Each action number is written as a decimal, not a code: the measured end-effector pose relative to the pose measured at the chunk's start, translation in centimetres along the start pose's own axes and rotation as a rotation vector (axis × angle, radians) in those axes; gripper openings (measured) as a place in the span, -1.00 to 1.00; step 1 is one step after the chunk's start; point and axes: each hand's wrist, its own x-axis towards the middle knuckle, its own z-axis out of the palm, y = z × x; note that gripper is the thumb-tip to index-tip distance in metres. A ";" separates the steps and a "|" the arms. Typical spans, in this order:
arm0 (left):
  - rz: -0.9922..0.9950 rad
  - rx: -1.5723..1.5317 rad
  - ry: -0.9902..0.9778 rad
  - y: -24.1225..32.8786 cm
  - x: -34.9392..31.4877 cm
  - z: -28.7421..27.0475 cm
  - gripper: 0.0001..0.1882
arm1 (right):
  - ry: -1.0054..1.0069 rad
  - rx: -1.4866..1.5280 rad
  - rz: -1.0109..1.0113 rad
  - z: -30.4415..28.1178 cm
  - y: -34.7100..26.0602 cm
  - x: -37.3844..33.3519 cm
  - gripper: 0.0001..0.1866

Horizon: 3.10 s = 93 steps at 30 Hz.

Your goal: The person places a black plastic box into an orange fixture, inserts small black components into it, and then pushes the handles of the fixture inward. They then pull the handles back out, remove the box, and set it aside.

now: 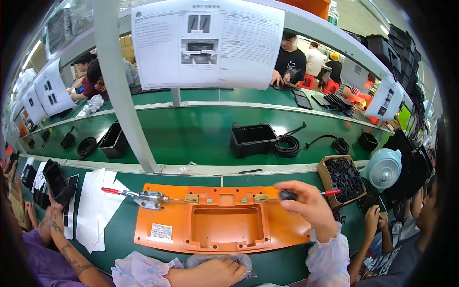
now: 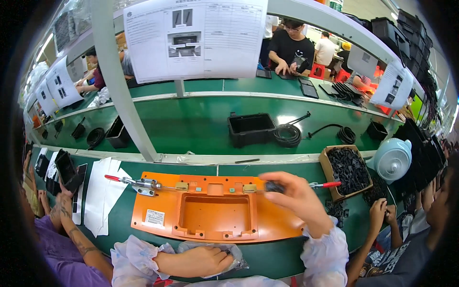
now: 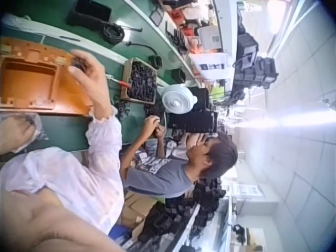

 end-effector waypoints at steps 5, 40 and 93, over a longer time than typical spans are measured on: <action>0.062 0.033 0.038 -0.3 -0.4 -0.4 -0.72 | -0.053 -0.038 -0.039 2.7 -0.2 1.9 -0.56; 0.258 -0.152 0.374 -0.7 0.2 -2.5 -0.86 | -0.018 0.067 0.075 1.5 1.6 2.0 -0.83; -0.764 0.542 0.654 -26.1 1.4 -14.3 -0.72 | 0.101 0.097 -0.063 -0.5 1.0 2.4 -0.76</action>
